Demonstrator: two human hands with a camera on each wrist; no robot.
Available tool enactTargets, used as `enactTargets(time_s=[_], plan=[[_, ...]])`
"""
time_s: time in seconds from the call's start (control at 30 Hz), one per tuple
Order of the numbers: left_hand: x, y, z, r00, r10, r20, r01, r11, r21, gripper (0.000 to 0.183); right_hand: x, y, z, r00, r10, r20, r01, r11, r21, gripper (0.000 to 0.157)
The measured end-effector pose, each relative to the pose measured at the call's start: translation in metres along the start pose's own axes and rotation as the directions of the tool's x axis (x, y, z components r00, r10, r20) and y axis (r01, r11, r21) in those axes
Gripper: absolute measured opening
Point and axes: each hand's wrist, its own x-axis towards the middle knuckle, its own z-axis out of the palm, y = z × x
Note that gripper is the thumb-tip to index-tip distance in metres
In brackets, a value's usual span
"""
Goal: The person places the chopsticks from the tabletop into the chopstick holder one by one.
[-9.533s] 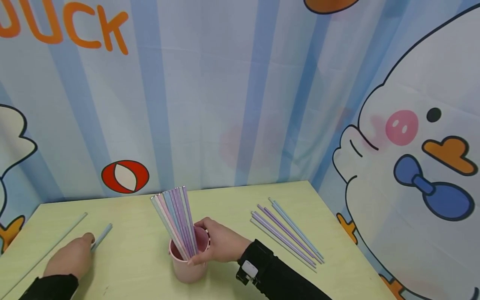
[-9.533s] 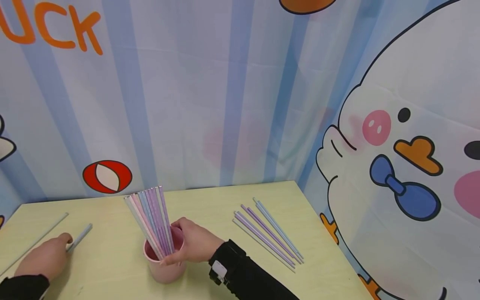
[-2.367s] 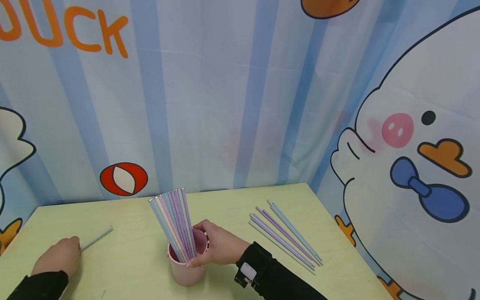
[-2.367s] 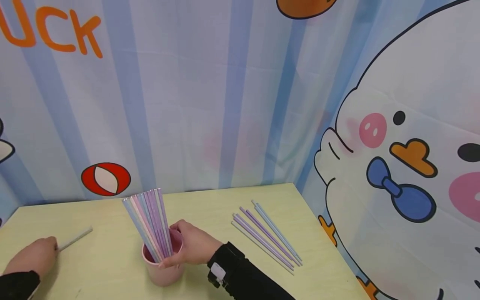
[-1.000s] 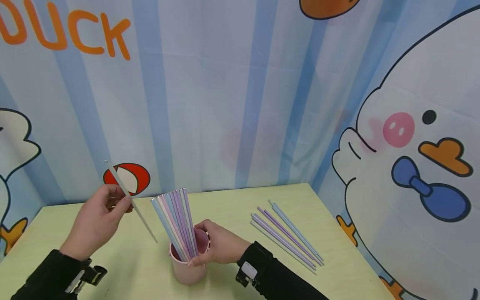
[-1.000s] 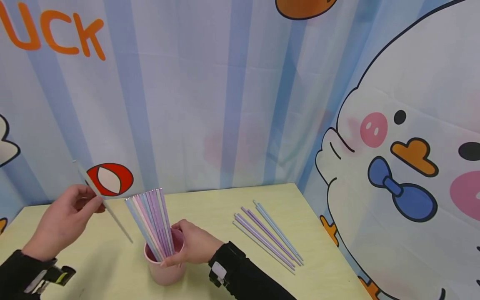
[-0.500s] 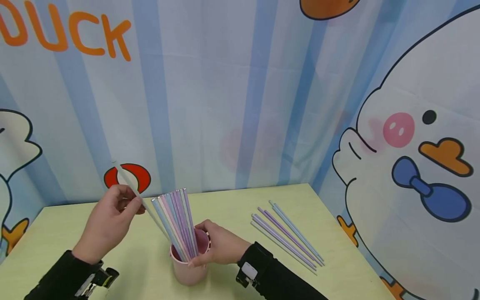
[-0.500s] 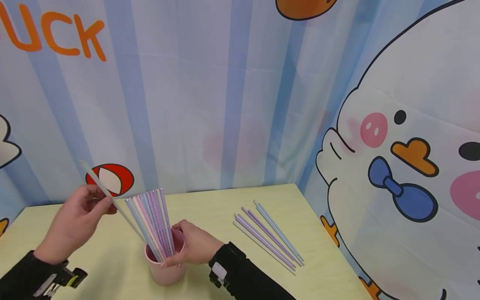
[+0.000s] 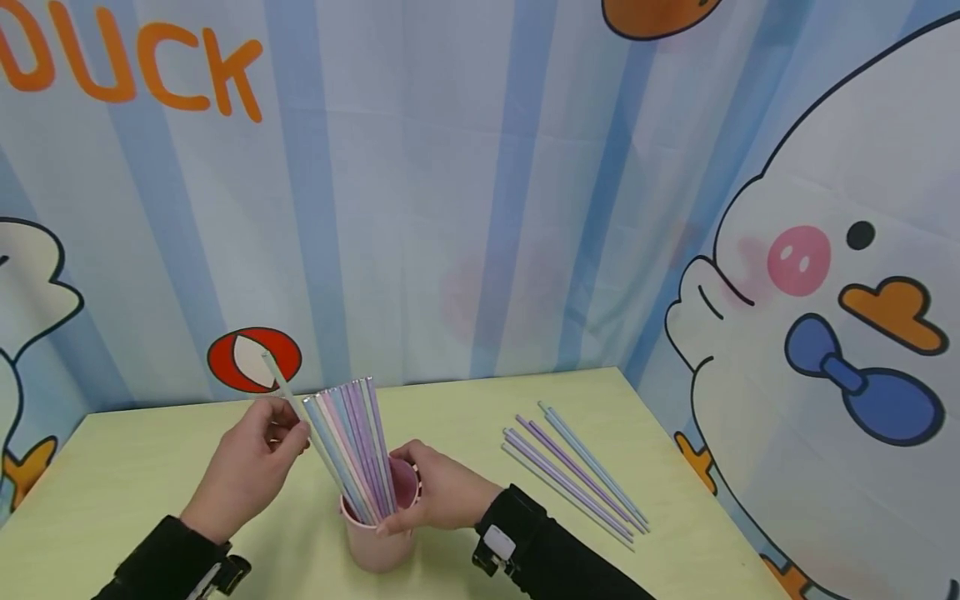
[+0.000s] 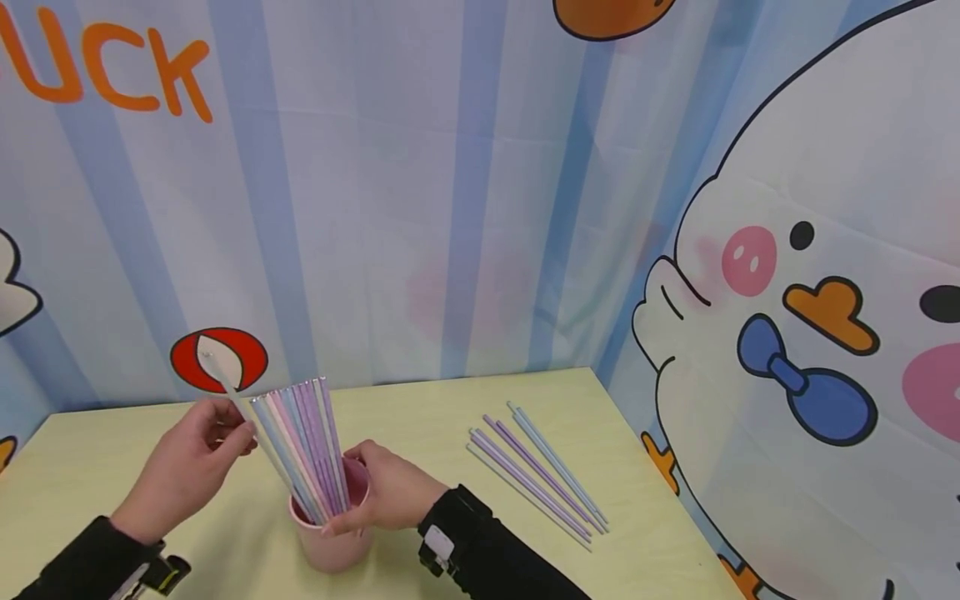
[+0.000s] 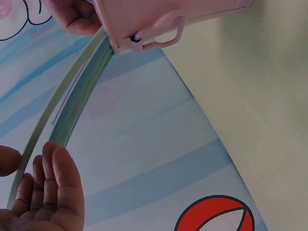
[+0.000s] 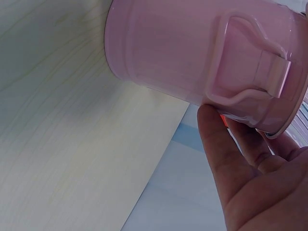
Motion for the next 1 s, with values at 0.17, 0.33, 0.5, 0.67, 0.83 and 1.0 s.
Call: enactTargets(time_s=[0.17, 0.33, 0.5, 0.67, 0.83, 1.0], plan=[[-0.001, -0.005, 0.008, 0.999, -0.014, 0.031, 0.013, 0.999, 0.033, 0.028, 0.0, 0.0, 0.0, 1.0, -0.008, 0.004, 0.008, 1.0, 0.018, 0.083], [-0.002, -0.01, 0.016, 0.997, -0.03, 0.068, 0.026, 0.998, 0.051, 0.027, 0.0, 0.0, 0.0, 1.0, -0.004, 0.012, 0.004, 1.0, 0.03, 0.083], [-0.004, -0.014, 0.023, 0.995, -0.043, 0.095, 0.037, 0.997, 0.06, 0.024, 0.0, -0.001, 0.0, 1.0, -0.003, 0.015, 0.002, 1.0, 0.031, 0.083], [-0.006, -0.017, 0.029, 0.992, -0.045, 0.115, 0.038, 0.997, 0.062, 0.023, -0.001, -0.001, -0.001, 1.0, -0.014, 0.012, 0.013, 0.999, 0.034, 0.082], [-0.008, -0.018, 0.035, 0.987, -0.061, 0.149, 0.054, 0.997, 0.051, 0.02, -0.001, 0.0, 0.0, 1.0, -0.031, 0.007, 0.031, 0.999, 0.025, 0.082], [-0.009, -0.021, 0.042, 0.976, -0.088, 0.197, 0.078, 0.995, 0.056, 0.02, -0.001, 0.001, 0.0, 1.0, -0.029, 0.003, 0.029, 0.999, 0.039, 0.083]])
